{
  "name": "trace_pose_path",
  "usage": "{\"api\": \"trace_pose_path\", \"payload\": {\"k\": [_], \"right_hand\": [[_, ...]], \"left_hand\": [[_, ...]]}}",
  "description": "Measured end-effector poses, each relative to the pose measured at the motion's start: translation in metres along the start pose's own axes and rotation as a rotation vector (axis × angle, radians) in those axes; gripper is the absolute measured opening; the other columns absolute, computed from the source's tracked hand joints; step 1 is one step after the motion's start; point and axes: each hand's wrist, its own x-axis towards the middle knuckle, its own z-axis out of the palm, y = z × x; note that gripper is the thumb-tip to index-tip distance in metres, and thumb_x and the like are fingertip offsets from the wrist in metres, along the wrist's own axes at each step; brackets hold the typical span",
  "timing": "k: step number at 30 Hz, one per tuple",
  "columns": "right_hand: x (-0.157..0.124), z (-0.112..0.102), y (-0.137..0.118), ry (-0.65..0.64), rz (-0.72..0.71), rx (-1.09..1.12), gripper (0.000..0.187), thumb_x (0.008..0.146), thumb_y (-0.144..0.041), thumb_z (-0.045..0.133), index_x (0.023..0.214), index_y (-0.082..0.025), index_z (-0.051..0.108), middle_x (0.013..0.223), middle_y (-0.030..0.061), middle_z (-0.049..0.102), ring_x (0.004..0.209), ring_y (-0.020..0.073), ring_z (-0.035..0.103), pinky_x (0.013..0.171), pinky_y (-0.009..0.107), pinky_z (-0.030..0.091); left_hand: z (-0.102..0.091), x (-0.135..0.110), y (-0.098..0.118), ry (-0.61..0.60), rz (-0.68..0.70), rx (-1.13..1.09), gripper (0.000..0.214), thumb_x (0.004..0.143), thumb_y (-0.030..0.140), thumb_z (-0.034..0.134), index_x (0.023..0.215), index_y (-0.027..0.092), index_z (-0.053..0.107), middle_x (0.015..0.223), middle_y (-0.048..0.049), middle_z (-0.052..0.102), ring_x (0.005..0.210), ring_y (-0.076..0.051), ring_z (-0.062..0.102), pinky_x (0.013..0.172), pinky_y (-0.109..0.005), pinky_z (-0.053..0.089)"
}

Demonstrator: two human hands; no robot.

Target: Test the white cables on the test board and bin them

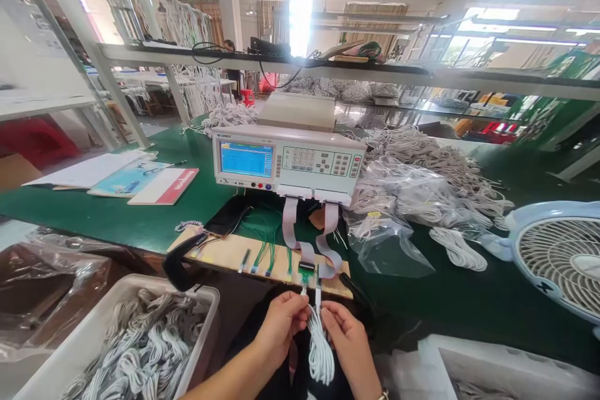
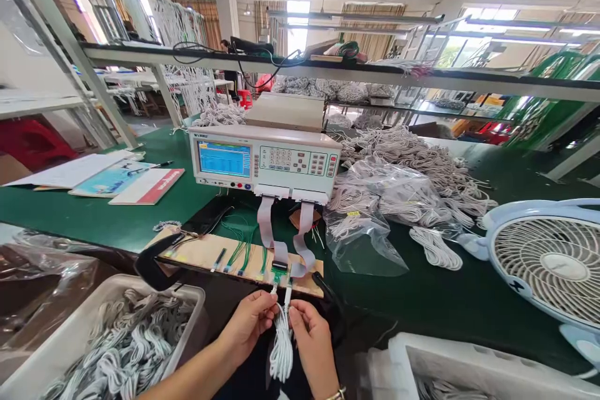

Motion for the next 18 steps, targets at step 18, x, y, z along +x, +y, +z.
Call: {"api": "trace_pose_path", "payload": {"k": [18], "right_hand": [[0.007, 0.005, 0.006, 0.015, 0.106, 0.17, 0.029, 0.068, -0.043, 0.056, 0.072, -0.014, 0.057, 0.05, -0.0044, 0.048, 0.039, 0.0061, 0.038, 0.034, 0.017, 0.029]], "left_hand": [[-0.005, 0.002, -0.003, -0.088, -0.005, -0.13, 0.025, 0.055, 0.032, 0.069, 0.064, 0.01, 0.059, 0.052, 0.0025, 0.049, 0.043, -0.002, 0.038, 0.044, -0.014, 0.03]]}}
